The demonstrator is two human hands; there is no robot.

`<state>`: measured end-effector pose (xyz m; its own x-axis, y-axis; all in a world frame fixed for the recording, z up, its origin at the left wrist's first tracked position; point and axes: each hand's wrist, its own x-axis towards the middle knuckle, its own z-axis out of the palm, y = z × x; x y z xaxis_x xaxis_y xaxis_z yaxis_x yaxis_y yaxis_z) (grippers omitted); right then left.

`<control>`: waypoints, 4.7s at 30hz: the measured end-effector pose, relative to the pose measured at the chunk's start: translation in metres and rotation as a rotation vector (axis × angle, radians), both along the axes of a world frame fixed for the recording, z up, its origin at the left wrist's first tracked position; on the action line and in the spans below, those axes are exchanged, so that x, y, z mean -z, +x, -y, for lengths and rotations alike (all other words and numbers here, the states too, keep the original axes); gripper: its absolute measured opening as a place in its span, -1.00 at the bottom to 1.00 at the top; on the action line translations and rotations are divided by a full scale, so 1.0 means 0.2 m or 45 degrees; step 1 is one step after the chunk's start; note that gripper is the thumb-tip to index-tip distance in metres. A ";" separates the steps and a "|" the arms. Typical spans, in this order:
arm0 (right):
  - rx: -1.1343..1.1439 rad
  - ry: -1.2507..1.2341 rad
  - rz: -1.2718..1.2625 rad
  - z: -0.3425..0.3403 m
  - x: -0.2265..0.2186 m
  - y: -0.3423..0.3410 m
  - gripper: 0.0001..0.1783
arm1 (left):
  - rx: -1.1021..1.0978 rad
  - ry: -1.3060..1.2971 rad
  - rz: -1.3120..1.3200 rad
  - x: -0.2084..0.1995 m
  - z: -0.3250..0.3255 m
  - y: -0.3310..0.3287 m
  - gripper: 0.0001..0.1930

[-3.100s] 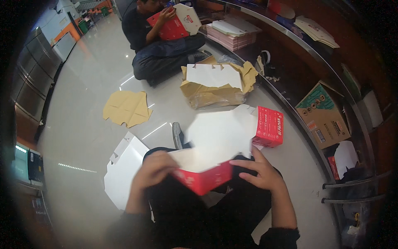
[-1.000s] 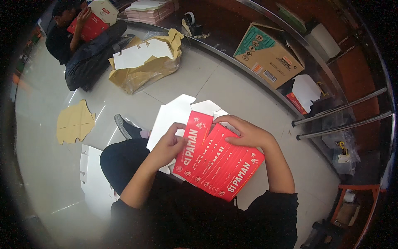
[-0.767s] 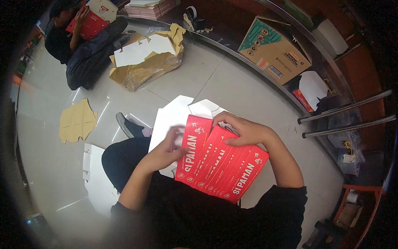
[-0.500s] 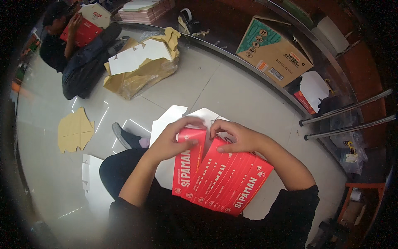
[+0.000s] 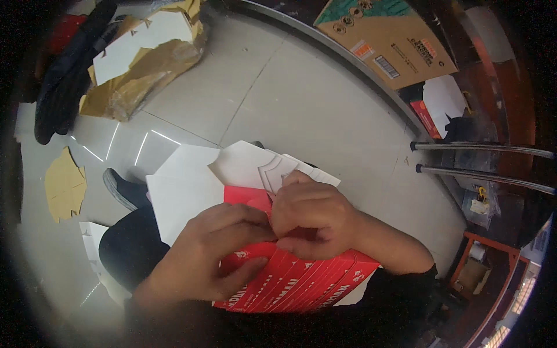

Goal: The person sits on the floor and assembles red and white cardboard boxes by folding the flat pieces into shape and inserting smaller red inserts. The person repeatedly picks up flat pieces, folds them, and stacks the finished boxes.

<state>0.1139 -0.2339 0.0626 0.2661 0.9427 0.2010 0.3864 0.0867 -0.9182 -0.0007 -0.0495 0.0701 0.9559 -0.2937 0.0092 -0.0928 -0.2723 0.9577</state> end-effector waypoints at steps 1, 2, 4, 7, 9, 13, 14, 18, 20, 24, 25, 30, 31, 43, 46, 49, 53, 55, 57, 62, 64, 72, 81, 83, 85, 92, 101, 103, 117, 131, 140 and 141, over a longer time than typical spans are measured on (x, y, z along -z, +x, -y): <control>-0.003 0.016 -0.014 -0.01 0.01 0.00 -0.88 | 0.035 0.040 -0.008 -0.01 0.00 0.01 -0.69; -0.007 0.036 -0.020 -0.01 0.01 0.01 -0.88 | 0.069 0.085 -0.007 -0.01 0.01 0.02 -0.67; 0.002 0.048 -0.040 -0.01 0.02 0.02 -0.89 | -0.025 -0.098 -0.131 0.01 0.00 0.02 -0.63; 0.017 0.038 -0.072 -0.01 0.04 0.04 -0.90 | -0.305 -1.243 -0.101 0.20 -0.02 -0.01 -0.55; 0.010 0.033 -0.114 -0.02 0.06 0.05 -0.90 | -0.218 -0.771 0.076 0.24 -0.10 0.07 -0.58; 0.007 -0.112 -0.226 -0.04 0.08 0.07 -0.91 | -0.134 0.195 0.238 0.32 -0.09 0.14 -0.71; 0.017 -0.151 -0.245 -0.05 0.10 0.07 -0.87 | -0.150 0.174 0.254 0.36 -0.07 0.14 -0.74; -0.030 -0.144 -0.230 -0.03 0.15 0.08 -0.72 | -0.183 0.145 0.396 0.39 -0.04 0.13 -0.81; -0.048 -0.112 -0.250 -0.03 0.15 0.08 -0.81 | -0.188 0.139 0.430 0.40 -0.04 0.13 -0.82; -0.024 -0.094 -0.302 -0.03 0.14 0.07 -0.81 | -0.147 0.102 0.481 0.42 -0.05 0.14 -0.77; -0.040 -0.101 -0.304 -0.03 0.14 0.08 -0.80 | -0.140 0.096 0.475 0.42 -0.05 0.14 -0.79; -0.070 -0.077 -0.309 -0.04 0.14 0.08 -0.79 | -0.115 0.056 0.472 0.42 -0.06 0.16 -0.83; -0.068 -0.076 -0.301 -0.05 0.14 0.08 -0.79 | -0.114 0.058 0.472 0.42 -0.07 0.17 -0.82; -0.036 -0.133 -0.503 -0.04 0.33 0.17 -0.63 | -0.349 -0.039 0.178 0.41 -0.04 0.20 -0.84; -0.042 -0.129 -0.386 -0.05 0.35 0.14 -0.63 | -0.291 0.095 0.317 0.47 -0.04 0.18 -0.84; -0.125 -0.089 -0.270 -0.07 0.35 0.14 -0.66 | -0.240 0.051 0.406 0.48 -0.05 0.18 -0.85; -0.141 -0.049 -0.285 -0.07 0.35 0.14 -0.69 | -0.190 0.005 0.462 0.50 -0.03 0.20 -0.87; -0.103 -0.061 -0.286 -0.07 0.35 0.14 -0.70 | -0.188 -0.012 0.441 0.51 -0.01 0.21 -0.87; -0.045 -0.085 -0.275 -0.06 0.35 0.13 -0.69 | -0.194 -0.032 0.414 0.52 0.01 0.22 -0.86; 0.043 -0.105 -0.207 -0.05 0.34 0.14 -0.70 | -0.383 0.220 0.457 0.50 0.00 0.19 -0.81; 0.059 -0.119 -0.191 -0.04 0.33 0.14 -0.71 | -0.399 0.079 0.477 0.51 -0.02 0.18 -0.82; 0.107 -0.240 -0.095 -0.03 0.26 0.11 -0.76 | -0.307 0.018 0.531 0.50 0.06 0.20 -0.90; 0.288 0.022 -0.213 0.17 0.39 0.25 -0.82 | -0.109 -0.652 -0.032 0.41 -0.20 -0.06 -0.67; 0.727 0.221 -0.357 0.23 0.45 0.23 -0.79 | -0.001 -0.656 -0.006 0.40 -0.19 -0.11 -0.45; 0.922 -0.120 -0.094 0.32 0.48 0.25 -0.67 | -0.409 -0.546 0.131 0.35 -0.07 -0.14 -0.49; 1.109 -0.057 -0.122 0.41 0.52 -0.10 -0.59 | -0.906 -0.838 0.308 0.43 0.21 -0.11 -0.66; 1.153 0.109 -0.221 0.42 0.42 -0.38 -0.46 | -0.492 -0.870 0.282 0.48 0.12 -0.19 -0.65; 1.085 0.223 -0.390 0.40 0.38 -0.38 -0.43 | -0.300 -0.696 0.243 0.42 0.04 -0.18 -0.69; 0.833 0.029 -0.403 0.40 0.23 -0.33 -0.45 | 0.605 -0.406 0.067 0.32 -0.22 -0.05 -0.83; 1.184 0.220 -0.462 0.32 0.22 -0.35 -0.50 | 0.838 -0.239 -0.166 0.18 -0.25 0.06 -0.86; 0.028 -0.677 1.018 0.27 -0.33 -0.36 -0.51 | 0.372 -0.408 -0.157 0.10 -0.11 0.00 -0.80; 0.038 -0.652 1.004 0.24 -0.32 -0.40 -0.50 | 0.285 -0.400 -0.139 0.09 -0.07 -0.02 -0.79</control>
